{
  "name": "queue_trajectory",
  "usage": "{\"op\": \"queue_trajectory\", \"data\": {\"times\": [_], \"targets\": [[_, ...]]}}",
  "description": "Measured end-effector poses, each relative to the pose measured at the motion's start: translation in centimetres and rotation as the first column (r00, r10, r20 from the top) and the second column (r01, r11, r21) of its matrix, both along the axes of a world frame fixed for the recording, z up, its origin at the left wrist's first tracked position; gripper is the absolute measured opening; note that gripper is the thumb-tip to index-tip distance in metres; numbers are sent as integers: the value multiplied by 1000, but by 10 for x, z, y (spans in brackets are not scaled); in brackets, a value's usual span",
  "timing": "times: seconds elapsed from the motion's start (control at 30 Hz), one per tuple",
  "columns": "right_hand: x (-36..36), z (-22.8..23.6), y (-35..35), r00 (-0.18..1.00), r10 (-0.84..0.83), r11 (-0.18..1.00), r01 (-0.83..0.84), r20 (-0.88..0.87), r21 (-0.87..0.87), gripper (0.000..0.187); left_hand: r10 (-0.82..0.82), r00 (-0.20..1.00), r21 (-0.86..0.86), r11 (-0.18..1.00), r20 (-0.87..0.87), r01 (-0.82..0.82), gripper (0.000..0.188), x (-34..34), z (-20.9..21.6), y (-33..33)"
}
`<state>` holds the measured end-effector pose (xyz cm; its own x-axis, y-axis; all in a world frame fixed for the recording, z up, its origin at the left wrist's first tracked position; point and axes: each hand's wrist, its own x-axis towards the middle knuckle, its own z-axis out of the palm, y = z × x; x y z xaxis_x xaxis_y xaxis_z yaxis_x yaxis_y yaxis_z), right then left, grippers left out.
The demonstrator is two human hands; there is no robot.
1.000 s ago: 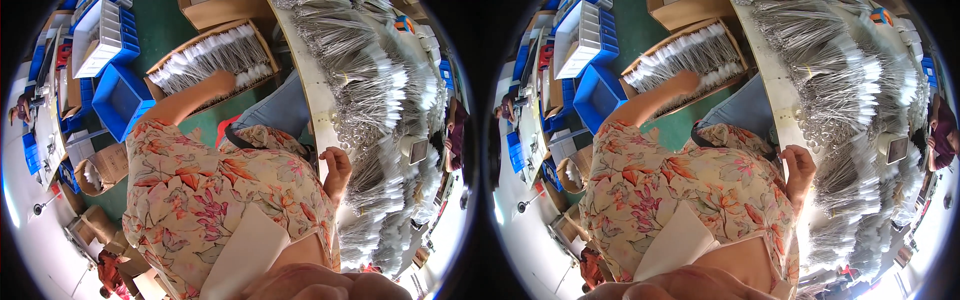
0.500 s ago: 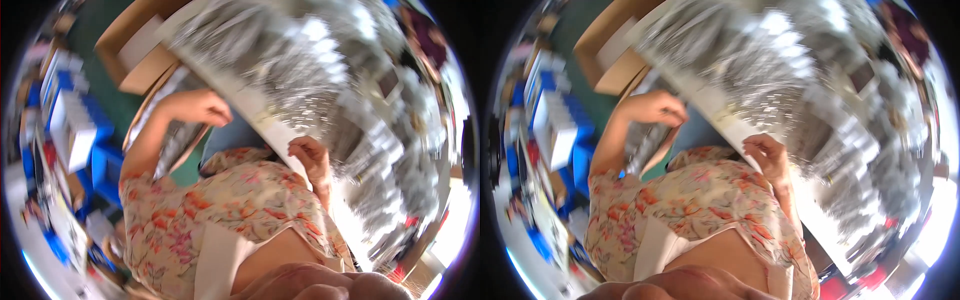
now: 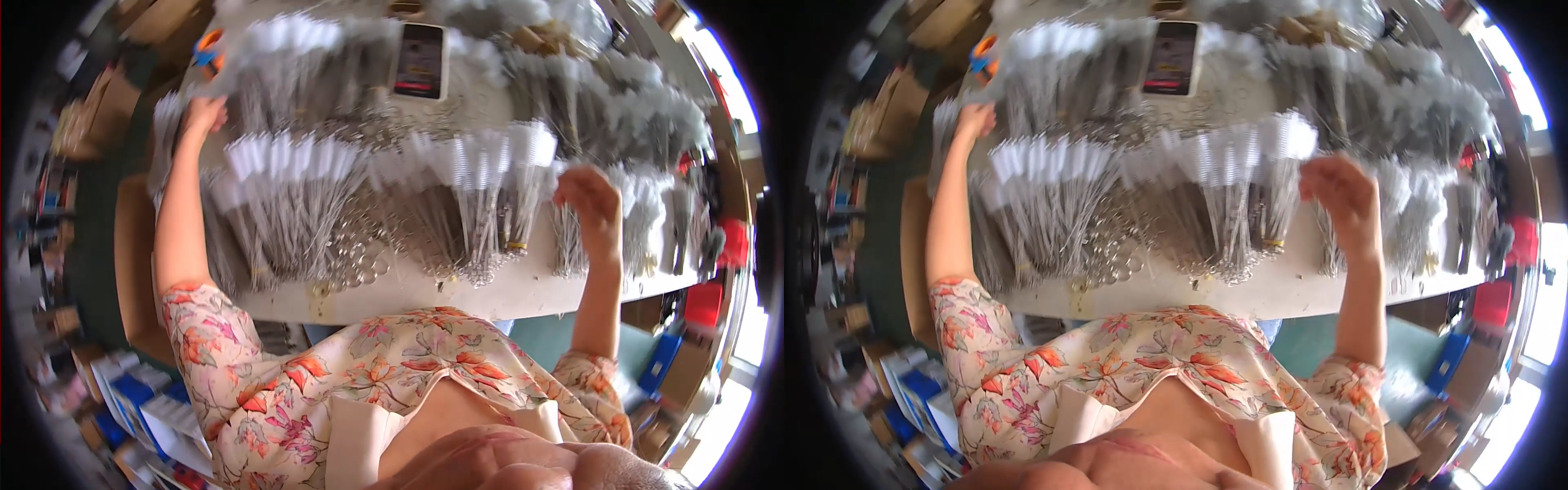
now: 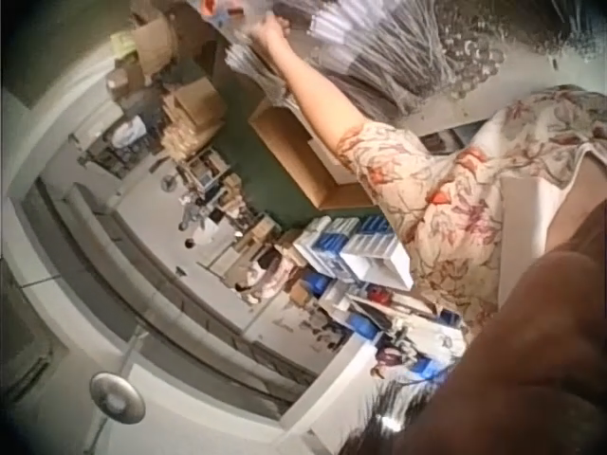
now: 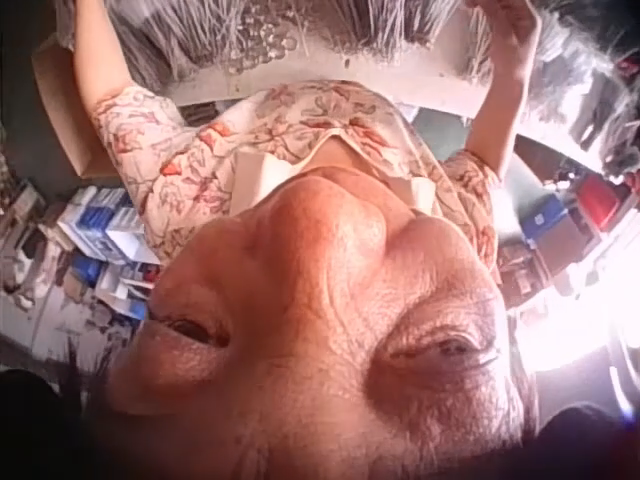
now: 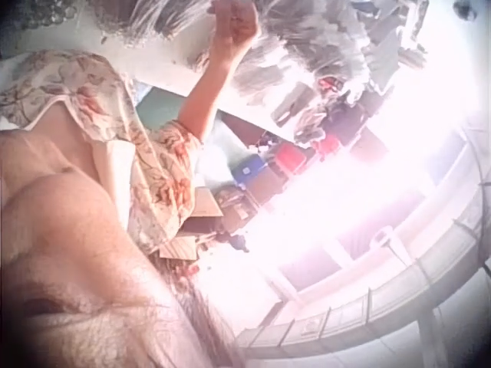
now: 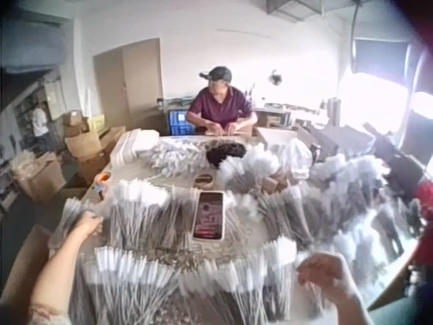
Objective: The person is assembling small metal rings and components at a production workbench.
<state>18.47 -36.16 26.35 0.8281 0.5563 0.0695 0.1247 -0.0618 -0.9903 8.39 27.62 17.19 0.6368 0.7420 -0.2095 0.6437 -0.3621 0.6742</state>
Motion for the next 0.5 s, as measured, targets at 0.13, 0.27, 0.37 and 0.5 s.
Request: {"op": "queue_trajectory", "data": {"times": [0.13, 0.27, 0.37, 0.5], "targets": [[89, 2, 24, 994, 54, 982, -35, 97, -188, 17, 185, 981, -49, 982, 64, -182, 22, 0, -32, 26], [171, -19, 69, 960, 187, 878, -68, 208, -474, 19, 271, 958, -288, 928, 90, -236, 20, 13, -23, -8], [209, -56, 135, 935, 285, 822, -125, 212, -556, 19, 321, 944, -371, 888, 78, -272, 18, -5, -16, 0], [226, -79, 195, 930, 296, 699, -55, 218, -713, 20, 358, 931, -290, 900, 66, -326, 16, -16, -18, 7]]}}
